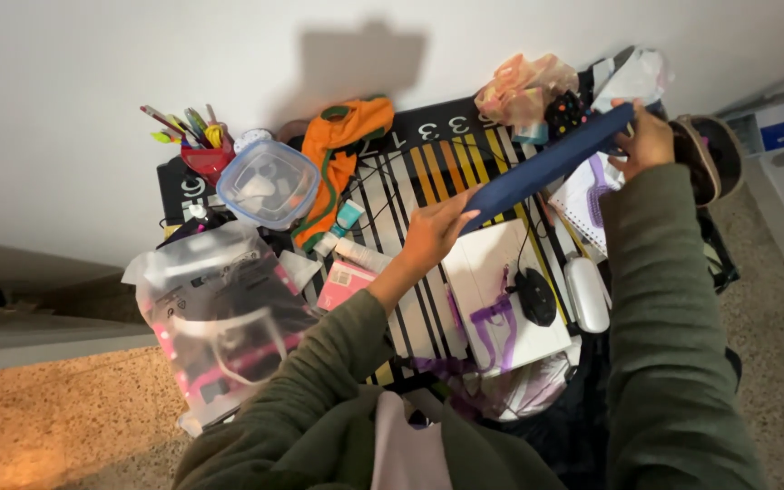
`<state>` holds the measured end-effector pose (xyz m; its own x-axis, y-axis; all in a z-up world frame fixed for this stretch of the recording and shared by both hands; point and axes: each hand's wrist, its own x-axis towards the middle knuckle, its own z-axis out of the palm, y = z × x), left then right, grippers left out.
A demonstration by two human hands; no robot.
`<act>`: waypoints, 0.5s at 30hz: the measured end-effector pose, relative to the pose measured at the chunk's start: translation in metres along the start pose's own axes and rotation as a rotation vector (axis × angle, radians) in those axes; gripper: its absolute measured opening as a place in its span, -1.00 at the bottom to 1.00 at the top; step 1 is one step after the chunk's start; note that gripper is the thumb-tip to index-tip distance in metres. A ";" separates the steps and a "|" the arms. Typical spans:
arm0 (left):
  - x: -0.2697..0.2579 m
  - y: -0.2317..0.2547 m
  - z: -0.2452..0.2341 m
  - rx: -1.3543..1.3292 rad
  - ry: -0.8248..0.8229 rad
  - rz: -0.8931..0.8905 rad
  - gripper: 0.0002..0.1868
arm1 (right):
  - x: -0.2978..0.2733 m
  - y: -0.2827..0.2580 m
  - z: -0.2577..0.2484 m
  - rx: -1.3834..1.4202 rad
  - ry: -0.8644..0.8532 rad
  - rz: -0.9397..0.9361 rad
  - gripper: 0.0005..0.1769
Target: The person removes a laptop from a sleeve, places the sleeve on a cluttered desk, and then retrieves a power adapter from a wall socket. They return to the desk and begin coiling the power cable.
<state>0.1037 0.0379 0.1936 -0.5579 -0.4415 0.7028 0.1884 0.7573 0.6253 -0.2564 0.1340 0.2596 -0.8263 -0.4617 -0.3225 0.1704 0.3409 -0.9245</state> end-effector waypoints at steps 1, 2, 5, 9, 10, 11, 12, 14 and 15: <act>0.001 0.000 -0.001 -0.002 -0.005 -0.003 -0.58 | 0.002 -0.001 0.005 0.001 0.003 0.006 -0.61; 0.002 0.000 -0.001 0.023 0.019 0.012 -0.58 | 0.003 -0.002 0.011 0.023 0.040 0.074 -0.67; -0.014 -0.018 0.014 0.041 0.115 0.031 -0.60 | -0.005 0.013 0.021 0.173 0.136 0.130 -0.58; -0.024 -0.013 0.025 -0.038 0.126 0.053 -0.59 | -0.168 -0.022 0.064 0.453 -0.024 0.009 0.52; -0.028 -0.008 0.035 -0.036 0.125 0.050 -0.59 | -0.198 -0.021 0.066 0.453 -0.026 0.013 0.52; -0.034 -0.003 0.043 -0.004 0.131 0.142 -0.64 | -0.229 -0.018 0.069 0.426 -0.106 -0.027 0.37; -0.040 0.002 0.051 0.027 0.136 0.234 -0.67 | -0.259 -0.016 0.071 0.400 -0.185 -0.069 0.26; -0.057 0.020 0.059 -0.037 0.100 0.358 -0.62 | -0.254 0.014 0.052 0.344 -0.123 -0.039 0.08; -0.063 0.027 0.064 -0.103 0.074 0.489 -0.57 | -0.251 0.028 0.042 0.284 -0.062 -0.022 -0.09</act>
<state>0.0923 0.1173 0.1447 -0.3266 -0.0823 0.9416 0.4944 0.8342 0.2444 -0.0223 0.2249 0.3065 -0.7984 -0.5189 -0.3054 0.3032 0.0918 -0.9485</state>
